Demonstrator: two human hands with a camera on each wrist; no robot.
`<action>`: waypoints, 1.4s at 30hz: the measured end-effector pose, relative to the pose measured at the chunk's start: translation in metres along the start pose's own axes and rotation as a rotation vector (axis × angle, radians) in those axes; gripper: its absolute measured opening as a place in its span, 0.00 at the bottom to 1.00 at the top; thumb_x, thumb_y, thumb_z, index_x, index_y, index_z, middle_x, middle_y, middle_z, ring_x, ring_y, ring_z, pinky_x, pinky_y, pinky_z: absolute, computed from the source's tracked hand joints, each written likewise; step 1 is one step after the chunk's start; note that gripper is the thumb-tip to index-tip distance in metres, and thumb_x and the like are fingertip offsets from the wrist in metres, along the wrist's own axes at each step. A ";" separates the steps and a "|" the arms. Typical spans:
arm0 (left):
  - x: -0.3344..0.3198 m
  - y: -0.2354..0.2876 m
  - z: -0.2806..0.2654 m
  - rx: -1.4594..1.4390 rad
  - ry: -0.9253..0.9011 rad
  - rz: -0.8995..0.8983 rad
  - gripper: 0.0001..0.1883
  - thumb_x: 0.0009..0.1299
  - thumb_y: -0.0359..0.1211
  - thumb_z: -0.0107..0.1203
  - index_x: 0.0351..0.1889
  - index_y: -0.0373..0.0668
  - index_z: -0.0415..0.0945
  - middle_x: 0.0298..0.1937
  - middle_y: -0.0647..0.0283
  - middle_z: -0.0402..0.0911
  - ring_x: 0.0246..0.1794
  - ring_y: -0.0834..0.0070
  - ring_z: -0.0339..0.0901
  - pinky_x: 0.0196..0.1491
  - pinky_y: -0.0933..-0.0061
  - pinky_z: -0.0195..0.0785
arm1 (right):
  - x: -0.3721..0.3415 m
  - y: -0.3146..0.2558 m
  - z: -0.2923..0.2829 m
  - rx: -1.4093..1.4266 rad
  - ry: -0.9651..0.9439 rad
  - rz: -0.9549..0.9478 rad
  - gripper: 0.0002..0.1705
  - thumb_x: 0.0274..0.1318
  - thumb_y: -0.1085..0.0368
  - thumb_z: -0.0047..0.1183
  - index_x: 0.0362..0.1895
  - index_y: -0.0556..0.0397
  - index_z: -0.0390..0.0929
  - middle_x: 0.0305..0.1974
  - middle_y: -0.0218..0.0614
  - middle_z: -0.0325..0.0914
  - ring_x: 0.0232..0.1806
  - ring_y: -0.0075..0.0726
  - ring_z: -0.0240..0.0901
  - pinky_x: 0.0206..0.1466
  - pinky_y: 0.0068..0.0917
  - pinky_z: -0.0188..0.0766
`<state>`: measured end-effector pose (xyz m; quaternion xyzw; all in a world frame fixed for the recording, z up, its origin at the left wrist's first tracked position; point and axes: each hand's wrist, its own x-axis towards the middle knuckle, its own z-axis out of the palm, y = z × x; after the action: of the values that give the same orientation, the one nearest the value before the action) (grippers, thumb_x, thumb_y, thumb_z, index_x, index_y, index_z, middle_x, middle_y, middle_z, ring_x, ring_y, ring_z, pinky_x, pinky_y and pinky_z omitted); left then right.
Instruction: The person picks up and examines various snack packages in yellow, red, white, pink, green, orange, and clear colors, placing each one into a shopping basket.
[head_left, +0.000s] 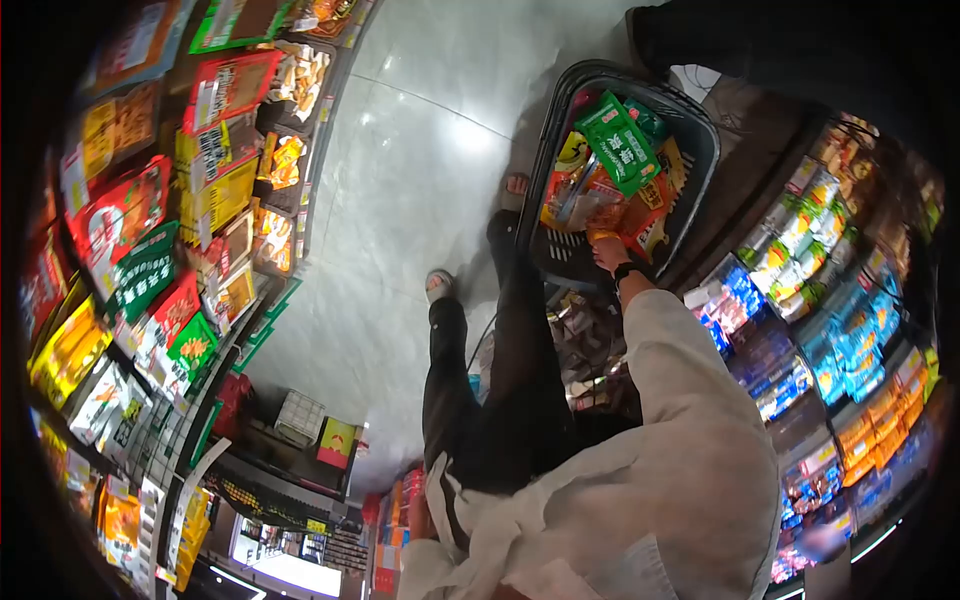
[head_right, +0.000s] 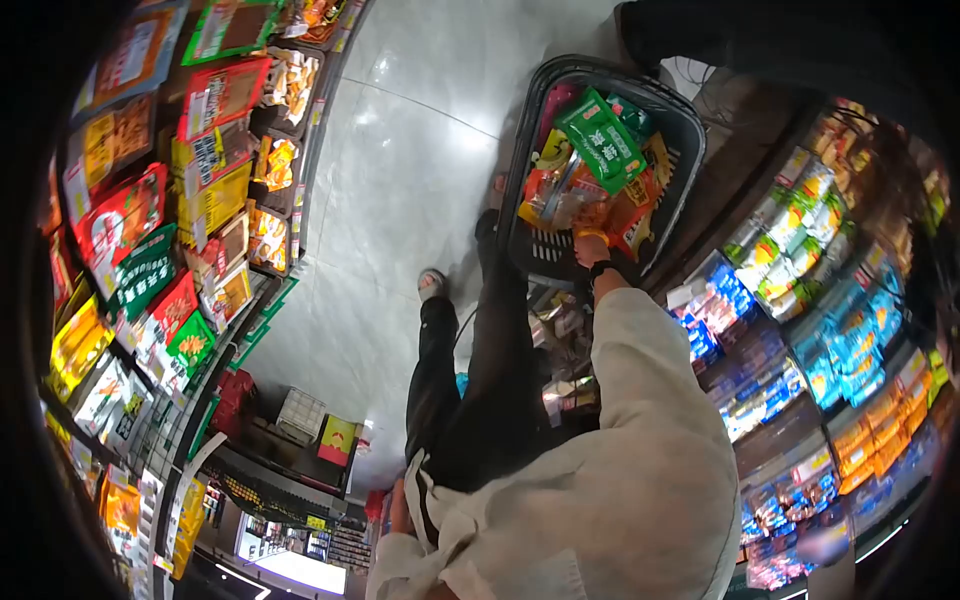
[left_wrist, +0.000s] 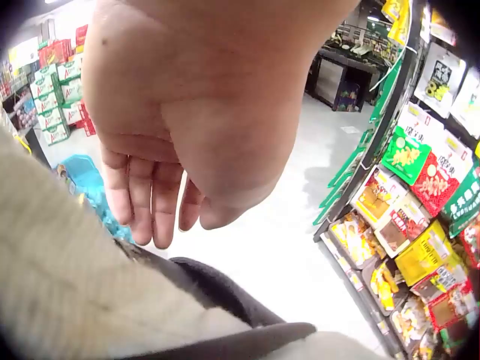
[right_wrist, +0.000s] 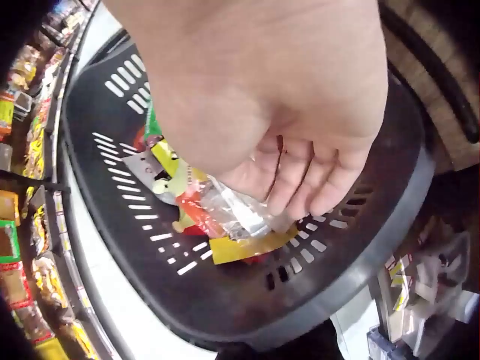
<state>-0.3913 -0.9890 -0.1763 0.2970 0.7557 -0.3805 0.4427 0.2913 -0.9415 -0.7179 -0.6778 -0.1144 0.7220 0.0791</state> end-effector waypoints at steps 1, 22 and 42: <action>-0.010 0.006 -0.002 -0.228 -0.015 -0.071 0.12 0.69 0.32 0.53 0.48 0.39 0.75 0.46 0.55 0.81 0.49 0.62 0.78 0.51 0.64 0.71 | 0.015 0.006 0.000 -0.307 0.098 -0.013 0.14 0.65 0.59 0.43 0.47 0.50 0.75 0.36 0.30 0.80 0.35 0.37 0.77 0.36 0.34 0.75; -0.065 0.036 -0.006 -1.085 0.024 -0.318 0.06 0.70 0.35 0.56 0.43 0.47 0.76 0.31 0.69 0.78 0.24 0.81 0.73 0.23 0.78 0.62 | -0.065 -0.035 0.028 -0.401 0.629 -0.008 0.29 0.38 0.53 0.67 0.46 0.45 0.72 0.48 0.39 0.73 0.56 0.55 0.65 0.61 0.45 0.65; -0.037 0.179 -0.138 -0.936 0.286 0.804 0.13 0.75 0.37 0.52 0.50 0.38 0.75 0.38 0.65 0.81 0.38 0.80 0.76 0.43 0.78 0.70 | -0.424 -0.417 0.193 -0.026 -0.246 -0.508 0.17 0.66 0.53 0.49 0.51 0.47 0.73 0.38 0.29 0.76 0.26 0.20 0.74 0.29 0.15 0.70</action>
<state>-0.2959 -0.7821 -0.1547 0.3804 0.7233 0.2298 0.5286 0.1115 -0.6662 -0.1861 -0.5355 -0.2987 0.7544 0.2343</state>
